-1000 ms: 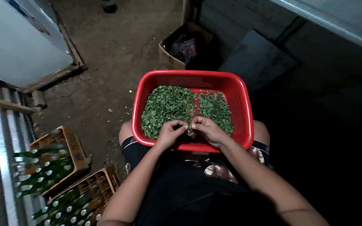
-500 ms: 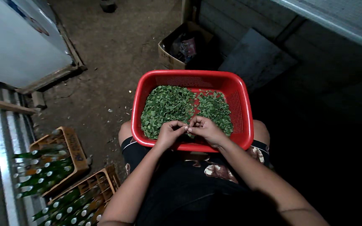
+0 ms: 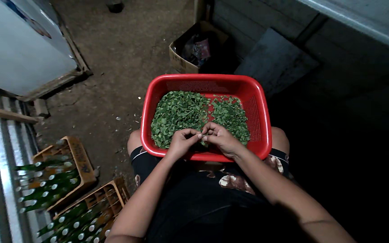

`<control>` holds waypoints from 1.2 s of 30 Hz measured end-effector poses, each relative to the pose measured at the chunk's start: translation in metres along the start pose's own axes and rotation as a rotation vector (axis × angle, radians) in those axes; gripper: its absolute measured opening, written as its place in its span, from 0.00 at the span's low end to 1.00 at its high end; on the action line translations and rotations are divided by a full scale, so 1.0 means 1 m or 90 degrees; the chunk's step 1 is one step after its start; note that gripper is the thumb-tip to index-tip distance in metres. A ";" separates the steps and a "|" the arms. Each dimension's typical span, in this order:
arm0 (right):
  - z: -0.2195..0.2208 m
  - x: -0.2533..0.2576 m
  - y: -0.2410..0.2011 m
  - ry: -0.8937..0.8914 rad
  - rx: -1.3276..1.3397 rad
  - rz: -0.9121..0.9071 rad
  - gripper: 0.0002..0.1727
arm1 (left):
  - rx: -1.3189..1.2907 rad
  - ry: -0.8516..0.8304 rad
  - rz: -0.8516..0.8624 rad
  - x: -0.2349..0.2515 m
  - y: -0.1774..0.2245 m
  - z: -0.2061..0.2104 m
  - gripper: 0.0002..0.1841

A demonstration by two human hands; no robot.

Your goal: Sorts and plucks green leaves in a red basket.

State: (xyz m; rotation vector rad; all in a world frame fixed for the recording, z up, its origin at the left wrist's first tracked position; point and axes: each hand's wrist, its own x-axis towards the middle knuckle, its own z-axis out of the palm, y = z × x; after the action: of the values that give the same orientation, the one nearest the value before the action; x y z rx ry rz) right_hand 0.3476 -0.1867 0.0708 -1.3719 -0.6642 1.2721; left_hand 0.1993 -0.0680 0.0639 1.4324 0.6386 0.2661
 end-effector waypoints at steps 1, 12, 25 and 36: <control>0.000 0.000 0.000 0.006 0.002 -0.003 0.06 | -0.001 0.005 -0.001 0.000 0.000 0.000 0.03; 0.001 0.002 0.003 0.027 -0.083 -0.060 0.04 | -0.016 0.002 0.021 0.001 -0.003 0.000 0.03; 0.000 -0.001 0.002 0.002 0.091 0.046 0.05 | -0.042 0.017 0.006 0.003 -0.006 0.000 0.04; -0.002 0.000 0.005 0.017 0.210 0.076 0.09 | -0.037 0.005 0.007 0.002 -0.005 -0.001 0.05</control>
State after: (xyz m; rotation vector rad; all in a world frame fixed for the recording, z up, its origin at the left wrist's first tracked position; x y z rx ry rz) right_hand 0.3485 -0.1884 0.0655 -1.1654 -0.3387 1.3866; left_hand 0.1996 -0.0667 0.0580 1.3803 0.6250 0.2972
